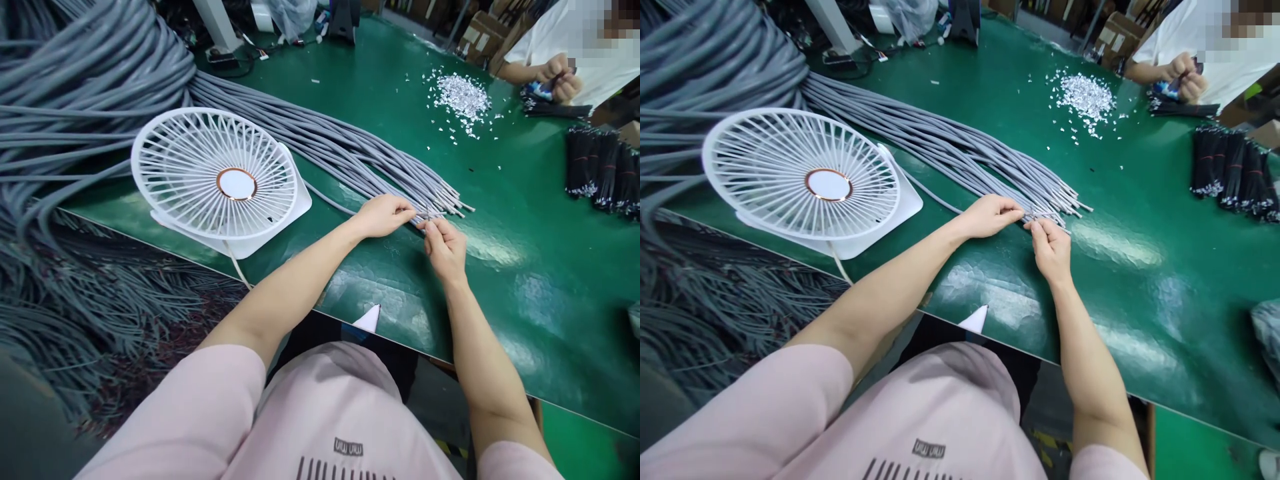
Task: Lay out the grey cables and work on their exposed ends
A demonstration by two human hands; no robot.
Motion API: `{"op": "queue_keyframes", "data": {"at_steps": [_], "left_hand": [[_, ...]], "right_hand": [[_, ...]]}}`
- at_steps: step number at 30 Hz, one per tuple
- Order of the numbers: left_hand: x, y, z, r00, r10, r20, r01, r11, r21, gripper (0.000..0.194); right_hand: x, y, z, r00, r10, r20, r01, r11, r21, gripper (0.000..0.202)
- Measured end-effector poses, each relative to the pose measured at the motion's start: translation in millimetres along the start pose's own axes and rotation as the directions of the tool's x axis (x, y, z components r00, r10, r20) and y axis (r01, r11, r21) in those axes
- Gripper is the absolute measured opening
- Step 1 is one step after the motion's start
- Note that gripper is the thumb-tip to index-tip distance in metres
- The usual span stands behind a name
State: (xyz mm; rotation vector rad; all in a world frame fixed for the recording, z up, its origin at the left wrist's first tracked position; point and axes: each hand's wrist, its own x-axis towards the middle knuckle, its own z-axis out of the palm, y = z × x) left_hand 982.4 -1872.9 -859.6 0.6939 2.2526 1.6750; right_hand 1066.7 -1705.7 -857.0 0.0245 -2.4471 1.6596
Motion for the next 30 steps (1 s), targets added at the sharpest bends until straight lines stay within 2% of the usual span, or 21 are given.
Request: {"op": "queue_keyframes", "data": {"at_steps": [3, 6, 8, 12, 19, 23, 27, 30], "left_hand": [[1, -2, 5.4, 0.992, 0.124, -0.016, -0.123, 0.991, 0.045, 0.026], [0, 0, 10.4, 0.968, 0.246, -0.047, -0.244, 0.969, 0.041, 0.018], [-1, 2, 13.4, 0.961, 0.271, -0.059, -0.268, 0.962, 0.058, 0.013], [-2, 1, 18.6, 0.970, 0.228, -0.088, -0.223, 0.973, 0.065, 0.012], [-2, -2, 24.6, 0.970, 0.183, -0.160, -0.187, 0.982, -0.007, 0.005], [0, -1, 24.4, 0.980, 0.065, -0.191, -0.095, 0.984, -0.152, 0.008], [3, -1, 22.9, 0.980, -0.058, -0.190, -0.027, 0.910, -0.415, 0.006], [5, -1, 23.6, 0.982, -0.087, -0.170, -0.011, 0.864, -0.503, 0.004]], "right_hand": [[2, 2, -3, 1.000, 0.022, 0.004, -0.022, 0.999, -0.023, 0.028], [2, 1, -4, 1.000, -0.013, 0.021, 0.016, 0.990, -0.142, 0.027], [1, 0, -5, 0.999, -0.051, 0.020, 0.054, 0.974, -0.222, 0.027], [0, -2, -7, 0.992, -0.117, 0.035, 0.122, 0.921, -0.369, 0.027], [-3, -6, -11, 0.977, -0.134, 0.165, 0.201, 0.836, -0.510, 0.029], [-4, -9, -13, 0.989, -0.099, 0.107, 0.139, 0.867, -0.479, 0.027], [-5, -13, -14, 0.997, 0.010, 0.075, 0.020, 0.923, -0.385, 0.033], [-5, -12, -12, 0.996, 0.026, 0.083, -0.001, 0.957, -0.289, 0.044]]}}
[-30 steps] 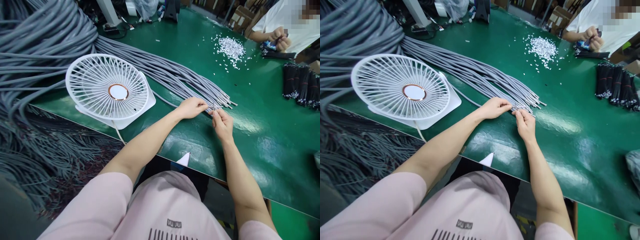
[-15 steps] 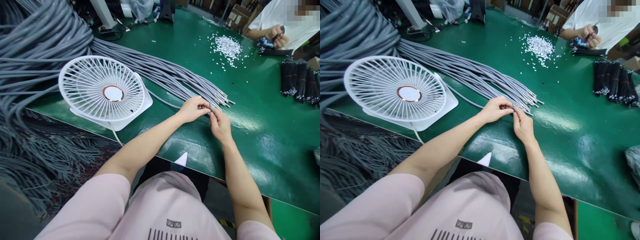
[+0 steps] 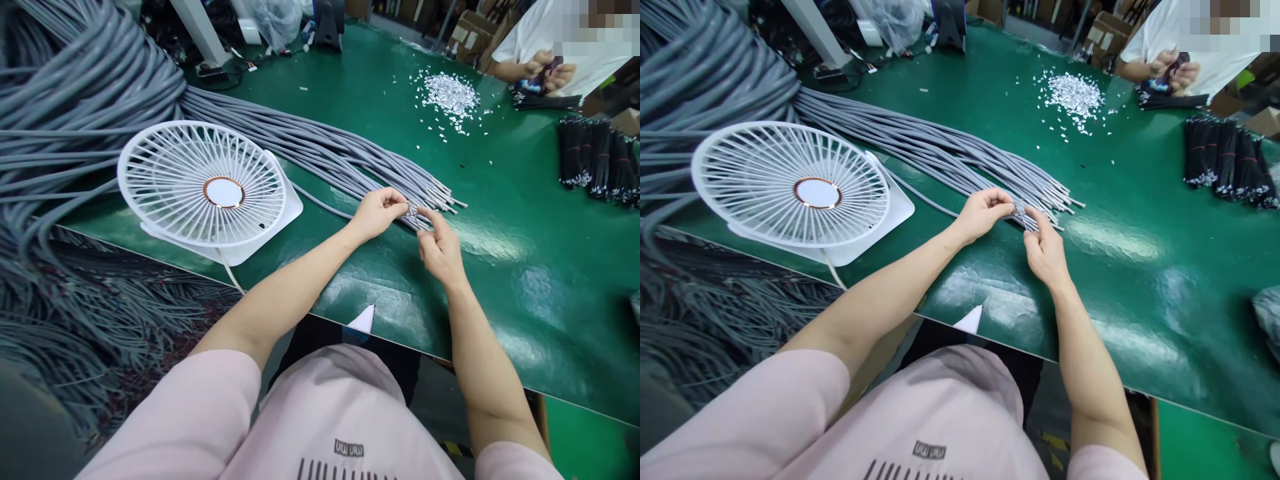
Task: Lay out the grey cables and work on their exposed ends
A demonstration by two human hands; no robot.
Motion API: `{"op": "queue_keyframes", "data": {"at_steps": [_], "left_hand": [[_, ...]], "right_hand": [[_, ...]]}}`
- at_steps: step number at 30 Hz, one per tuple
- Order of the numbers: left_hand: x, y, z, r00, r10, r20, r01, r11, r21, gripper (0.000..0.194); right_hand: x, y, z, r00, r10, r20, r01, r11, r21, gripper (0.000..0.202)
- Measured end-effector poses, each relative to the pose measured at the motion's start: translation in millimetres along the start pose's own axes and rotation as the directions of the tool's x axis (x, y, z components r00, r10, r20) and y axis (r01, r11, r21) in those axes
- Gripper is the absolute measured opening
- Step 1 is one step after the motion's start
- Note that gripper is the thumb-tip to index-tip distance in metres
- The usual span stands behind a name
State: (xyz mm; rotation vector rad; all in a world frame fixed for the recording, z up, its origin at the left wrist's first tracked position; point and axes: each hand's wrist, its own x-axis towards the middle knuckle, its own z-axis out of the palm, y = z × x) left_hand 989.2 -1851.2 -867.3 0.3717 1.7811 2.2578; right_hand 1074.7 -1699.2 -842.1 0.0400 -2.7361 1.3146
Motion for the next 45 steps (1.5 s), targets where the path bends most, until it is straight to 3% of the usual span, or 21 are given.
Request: {"op": "queue_keyframes", "data": {"at_steps": [10, 16, 18, 22, 24, 45], "left_hand": [[-3, -2, 2.5, 0.999, -0.012, 0.042, 0.009, 0.998, 0.062, 0.007], [-3, -6, 2.1, 0.998, -0.017, 0.059, 0.008, 0.990, 0.144, 0.008], [-2, -6, 2.3, 0.998, -0.028, 0.051, 0.022, 0.994, 0.111, 0.007], [-2, -3, 3.1, 0.998, -0.037, 0.045, 0.035, 0.999, 0.042, 0.006], [-3, -1, 3.4, 0.998, -0.038, 0.043, 0.037, 0.999, 0.029, 0.006], [-3, -3, 3.6, 0.999, -0.034, 0.033, 0.033, 0.999, 0.044, 0.006]], "right_hand": [[4, 6, 9, 0.998, -0.024, -0.053, 0.030, 0.993, 0.117, 0.043], [7, 11, -2, 0.960, 0.136, -0.244, -0.080, 0.971, 0.226, 0.047], [6, 6, -6, 0.966, 0.157, -0.206, -0.102, 0.962, 0.254, 0.049], [2, -5, -5, 0.992, 0.124, 0.034, -0.128, 0.959, 0.252, 0.051], [1, -8, -2, 0.989, 0.124, 0.082, -0.142, 0.953, 0.268, 0.053], [1, -9, -3, 0.989, 0.128, 0.067, -0.142, 0.948, 0.283, 0.053]]}}
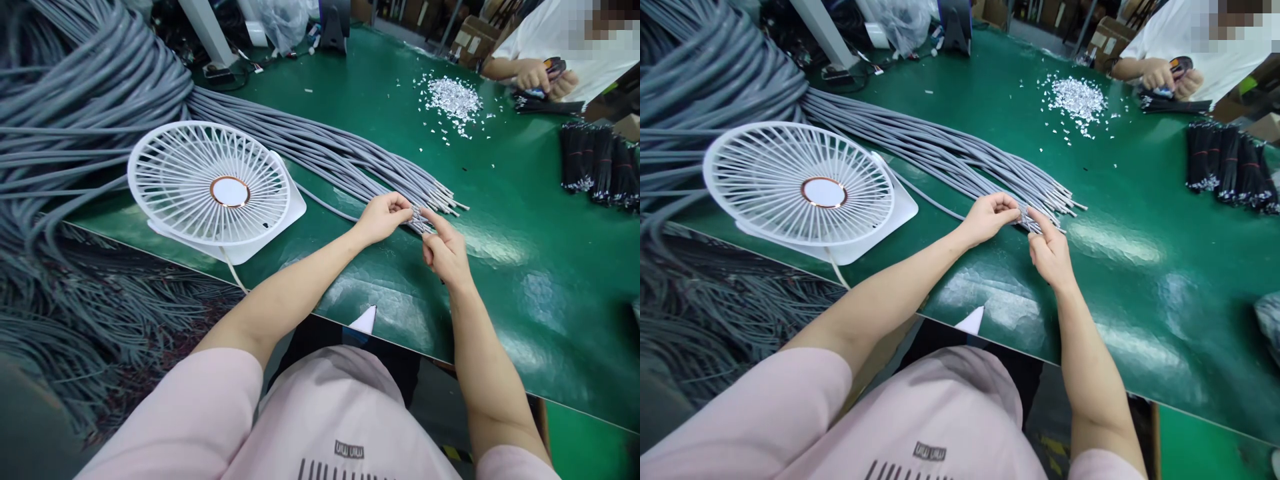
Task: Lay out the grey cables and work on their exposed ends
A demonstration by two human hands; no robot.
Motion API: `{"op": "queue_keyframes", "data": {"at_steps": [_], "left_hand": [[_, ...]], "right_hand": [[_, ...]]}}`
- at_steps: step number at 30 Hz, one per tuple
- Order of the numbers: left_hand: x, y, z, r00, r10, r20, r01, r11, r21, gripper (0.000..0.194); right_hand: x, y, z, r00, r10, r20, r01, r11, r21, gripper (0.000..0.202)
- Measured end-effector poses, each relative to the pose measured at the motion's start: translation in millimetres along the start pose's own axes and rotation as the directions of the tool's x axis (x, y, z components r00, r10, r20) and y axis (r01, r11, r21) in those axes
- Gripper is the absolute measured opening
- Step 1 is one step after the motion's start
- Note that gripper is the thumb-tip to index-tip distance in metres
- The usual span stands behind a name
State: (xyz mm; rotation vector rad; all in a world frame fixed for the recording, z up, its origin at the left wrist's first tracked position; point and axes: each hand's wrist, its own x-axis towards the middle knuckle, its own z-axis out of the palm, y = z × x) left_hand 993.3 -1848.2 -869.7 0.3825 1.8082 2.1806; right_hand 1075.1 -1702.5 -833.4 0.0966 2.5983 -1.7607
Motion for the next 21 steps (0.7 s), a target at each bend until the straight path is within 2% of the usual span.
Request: {"op": "queue_keyframes", "data": {"at_steps": [7, 12, 16, 18, 21], "left_hand": [[-1, 1, -0.5, 1.000, 0.006, 0.017, -0.007, 0.999, 0.033, 0.007], [-2, 0, 0.5, 0.998, 0.027, 0.051, -0.034, 0.990, 0.139, 0.006], [-2, -2, 0.9, 0.998, 0.012, 0.066, -0.022, 0.989, 0.147, 0.005], [0, -4, 0.5, 0.998, 0.000, 0.056, -0.006, 0.995, 0.104, 0.004], [1, -4, -0.3, 0.999, -0.007, 0.044, 0.006, 1.000, 0.028, 0.005]], "right_hand": [[2, 3, 6, 1.000, 0.007, -0.028, -0.007, 1.000, 0.020, 0.051], [9, 15, 8, 0.987, -0.026, -0.156, 0.022, 0.999, -0.028, 0.046], [10, 19, -6, 0.954, -0.044, -0.295, 0.054, 0.998, 0.026, 0.053], [7, 15, -13, 0.975, -0.027, -0.220, 0.040, 0.998, 0.054, 0.056], [-1, 4, -16, 0.999, 0.035, 0.005, -0.035, 0.999, 0.028, 0.060]]}}
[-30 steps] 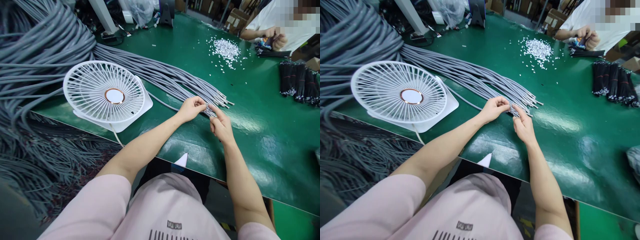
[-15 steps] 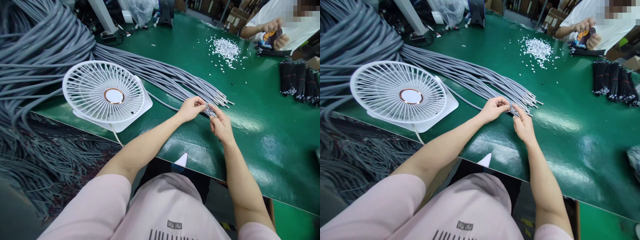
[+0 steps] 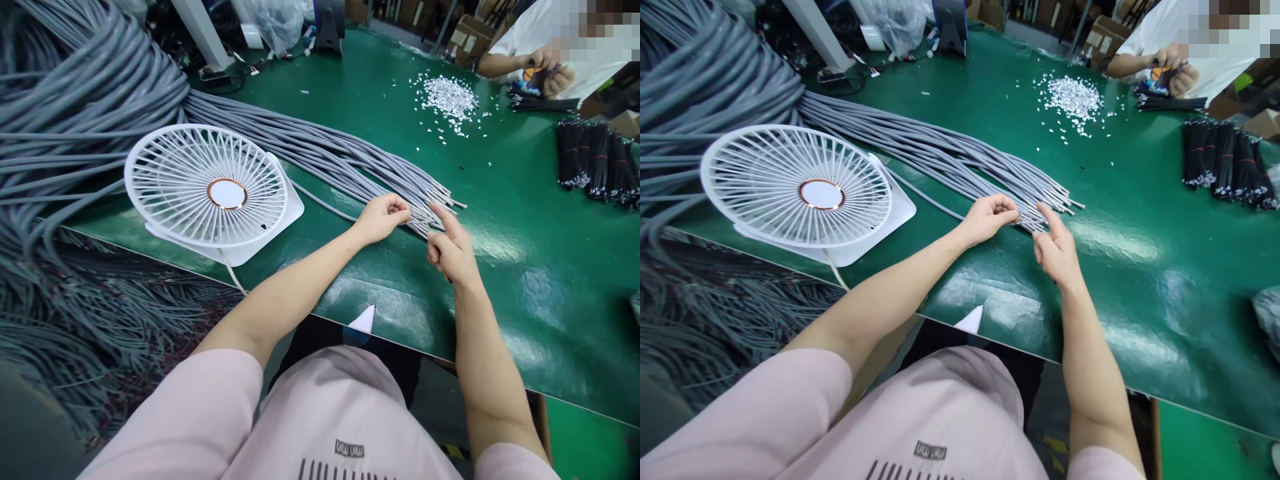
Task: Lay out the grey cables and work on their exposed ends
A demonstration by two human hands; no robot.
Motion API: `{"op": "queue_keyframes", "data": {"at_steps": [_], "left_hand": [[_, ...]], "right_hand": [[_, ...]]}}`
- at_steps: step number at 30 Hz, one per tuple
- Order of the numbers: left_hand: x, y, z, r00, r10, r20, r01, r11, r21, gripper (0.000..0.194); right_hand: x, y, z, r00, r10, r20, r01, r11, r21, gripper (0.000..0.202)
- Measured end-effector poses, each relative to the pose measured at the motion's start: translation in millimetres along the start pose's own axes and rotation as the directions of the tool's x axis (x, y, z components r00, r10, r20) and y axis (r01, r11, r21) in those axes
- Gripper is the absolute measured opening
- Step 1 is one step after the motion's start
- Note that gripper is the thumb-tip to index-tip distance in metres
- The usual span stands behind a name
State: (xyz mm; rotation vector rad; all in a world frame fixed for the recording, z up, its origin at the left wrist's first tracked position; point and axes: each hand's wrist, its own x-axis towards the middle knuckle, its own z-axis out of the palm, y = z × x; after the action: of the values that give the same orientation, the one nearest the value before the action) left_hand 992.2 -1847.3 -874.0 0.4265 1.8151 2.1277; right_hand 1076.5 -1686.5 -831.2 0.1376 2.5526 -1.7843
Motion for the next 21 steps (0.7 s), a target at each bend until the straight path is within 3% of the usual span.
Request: {"op": "queue_keyframes", "data": {"at_steps": [3, 10, 14, 18, 21], "left_hand": [[1, 0, -0.6, 1.000, 0.004, 0.005, -0.003, 0.999, -0.044, 0.007], [-2, -3, 0.1, 0.998, 0.028, 0.051, -0.030, 0.999, 0.037, 0.017], [-4, -1, 2.1, 0.992, 0.063, 0.106, -0.068, 0.997, 0.040, 0.022], [-5, 4, 2.6, 0.988, 0.081, 0.128, -0.089, 0.995, 0.055, 0.021], [-4, 5, 0.8, 0.987, 0.085, 0.138, -0.090, 0.996, 0.027, 0.020]], "right_hand": [[-4, -7, 5, 0.996, 0.036, 0.086, -0.032, 0.998, -0.046, 0.063], [1, -3, 12, 0.998, 0.047, 0.036, -0.046, 0.998, -0.030, 0.060], [3, 6, 20, 0.998, 0.022, -0.064, -0.020, 0.999, 0.025, 0.056], [9, 10, 28, 0.984, 0.062, -0.170, -0.029, 0.981, 0.190, 0.055], [14, 10, 18, 0.963, 0.100, -0.250, -0.011, 0.942, 0.336, 0.050]]}}
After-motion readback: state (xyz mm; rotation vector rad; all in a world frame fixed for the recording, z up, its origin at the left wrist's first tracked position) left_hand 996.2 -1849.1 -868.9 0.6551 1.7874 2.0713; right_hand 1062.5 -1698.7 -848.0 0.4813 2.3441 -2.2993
